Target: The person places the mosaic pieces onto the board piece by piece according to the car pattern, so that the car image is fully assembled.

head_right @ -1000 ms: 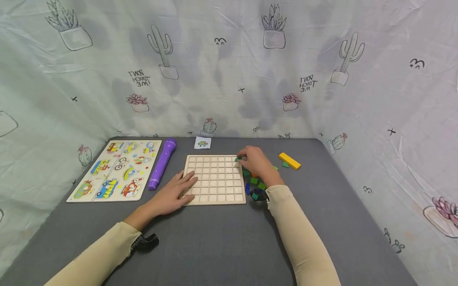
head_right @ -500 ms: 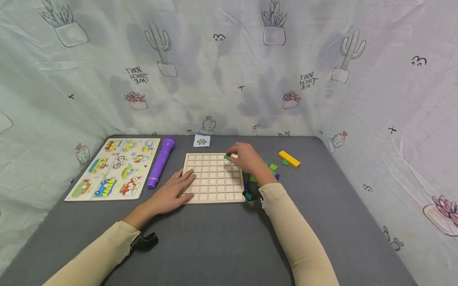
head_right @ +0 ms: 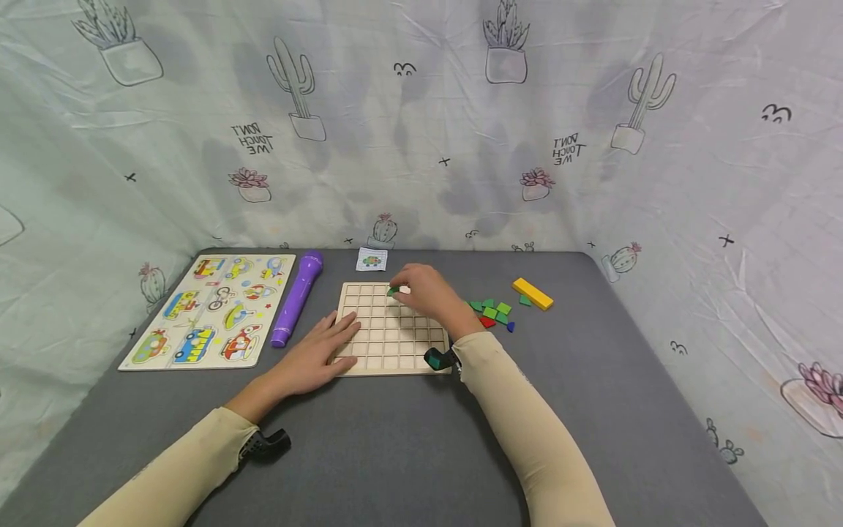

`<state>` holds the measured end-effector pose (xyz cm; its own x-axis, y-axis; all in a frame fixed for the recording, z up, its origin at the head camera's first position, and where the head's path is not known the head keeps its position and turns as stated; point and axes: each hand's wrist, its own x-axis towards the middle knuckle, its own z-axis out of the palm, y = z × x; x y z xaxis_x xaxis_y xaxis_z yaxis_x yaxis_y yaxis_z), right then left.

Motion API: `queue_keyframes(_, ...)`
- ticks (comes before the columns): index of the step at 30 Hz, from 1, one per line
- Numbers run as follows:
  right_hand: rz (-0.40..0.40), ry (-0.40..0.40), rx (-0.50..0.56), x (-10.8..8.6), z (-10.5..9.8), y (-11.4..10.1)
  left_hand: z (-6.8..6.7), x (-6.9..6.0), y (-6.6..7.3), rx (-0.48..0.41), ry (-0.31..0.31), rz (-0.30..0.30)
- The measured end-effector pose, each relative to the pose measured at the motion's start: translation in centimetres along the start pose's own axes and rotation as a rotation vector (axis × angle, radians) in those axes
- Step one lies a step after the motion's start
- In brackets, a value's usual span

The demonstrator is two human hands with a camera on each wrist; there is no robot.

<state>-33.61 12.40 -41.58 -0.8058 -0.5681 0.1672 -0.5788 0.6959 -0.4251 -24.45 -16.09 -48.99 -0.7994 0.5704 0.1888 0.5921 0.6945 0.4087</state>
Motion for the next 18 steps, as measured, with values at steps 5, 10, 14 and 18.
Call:
queue_keyframes(5,-0.016,-0.024,-0.010,0.6,0.7,-0.3,0.2,0.1,-0.2,-0.002,0.003,-0.003)
queue_keyframes(10,-0.038,-0.044,-0.036,1.1,1.5,-0.6,0.1,0.1,-0.1,-0.006,0.003,-0.007)
queue_keyframes(14,-0.039,-0.071,-0.044,1.4,2.0,-0.8,0.1,0.0,-0.1,0.003,0.004,-0.001)
queue_keyframes(18,-0.051,-0.085,-0.047,1.7,2.6,-0.8,0.1,0.0,-0.2,-0.003,0.003,0.002)
